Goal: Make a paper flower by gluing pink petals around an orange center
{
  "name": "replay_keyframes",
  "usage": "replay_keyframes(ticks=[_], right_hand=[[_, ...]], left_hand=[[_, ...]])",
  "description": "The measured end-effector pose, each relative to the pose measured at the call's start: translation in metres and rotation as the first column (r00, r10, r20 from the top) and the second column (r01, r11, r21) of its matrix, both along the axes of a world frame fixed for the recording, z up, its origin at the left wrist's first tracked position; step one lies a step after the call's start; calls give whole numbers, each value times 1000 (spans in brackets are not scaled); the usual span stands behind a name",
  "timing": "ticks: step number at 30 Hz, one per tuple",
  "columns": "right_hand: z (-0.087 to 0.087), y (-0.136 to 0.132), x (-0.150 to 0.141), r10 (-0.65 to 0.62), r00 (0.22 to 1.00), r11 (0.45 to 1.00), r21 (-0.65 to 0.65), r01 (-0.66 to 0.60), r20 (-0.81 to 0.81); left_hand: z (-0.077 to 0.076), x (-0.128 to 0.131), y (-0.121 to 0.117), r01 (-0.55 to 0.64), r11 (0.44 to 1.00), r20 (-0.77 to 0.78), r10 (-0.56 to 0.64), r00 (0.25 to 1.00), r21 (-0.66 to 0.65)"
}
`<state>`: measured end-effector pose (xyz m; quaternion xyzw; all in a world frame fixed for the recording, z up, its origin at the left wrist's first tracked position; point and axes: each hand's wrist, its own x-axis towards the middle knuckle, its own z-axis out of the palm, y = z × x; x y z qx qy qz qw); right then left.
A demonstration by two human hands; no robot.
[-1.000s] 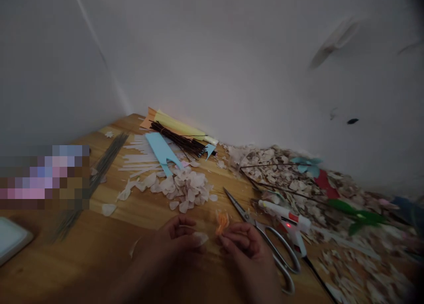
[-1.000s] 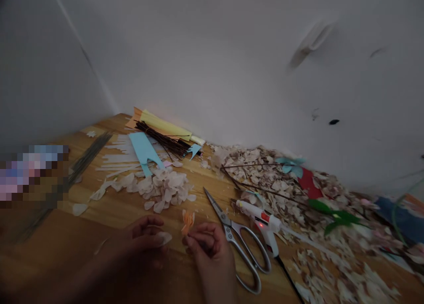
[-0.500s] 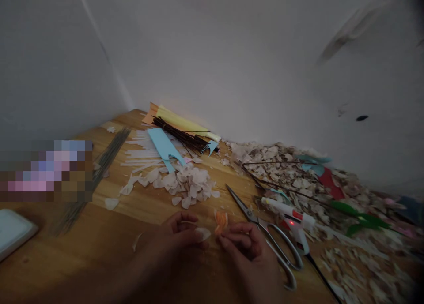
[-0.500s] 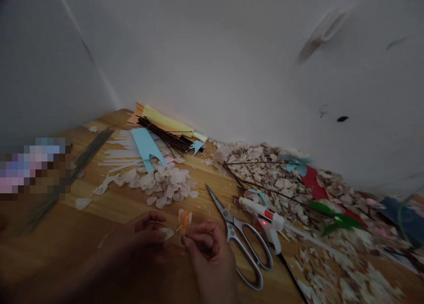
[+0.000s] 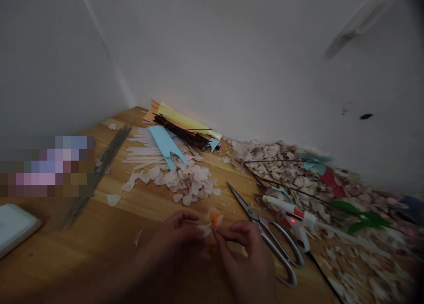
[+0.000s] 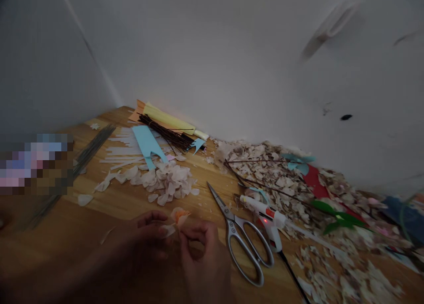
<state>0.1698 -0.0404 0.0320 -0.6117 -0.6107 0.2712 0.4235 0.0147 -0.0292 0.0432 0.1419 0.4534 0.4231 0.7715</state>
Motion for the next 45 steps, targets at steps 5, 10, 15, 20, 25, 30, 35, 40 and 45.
replay_keyframes(ticks=[5,10,15,20,25,30,35,40,45], right_hand=[[0,-1,1,0,998,999,41,-2,56],[-3,0,2,21,991,997,73,-31,132],[-2,1,0,7,982,989,142,-35,191],[3,2,-2,3,973,985,166,-42,229],[3,1,-2,4,969,983,179,-50,246],[3,1,-2,21,958,976,203,-81,285],[2,1,1,34,934,955,265,-136,356],[-5,0,6,48,901,955,243,-168,432],[-8,-1,8,38,904,962,229,-149,426]], left_hand=[[4,0,0,-19,1000,22,20,1000,-21],[8,1,0,-10,1000,14,11,1000,-10],[8,1,0,-12,1000,14,12,1000,-11],[6,1,0,-6,1000,33,6,999,-6],[6,1,0,-9,999,28,10,1000,-33],[6,1,0,2,1000,48,-1,999,-26],[9,2,0,9,999,44,-8,999,-32],[11,3,1,14,999,44,-13,999,-37],[11,2,2,27,999,39,-26,999,-22]])
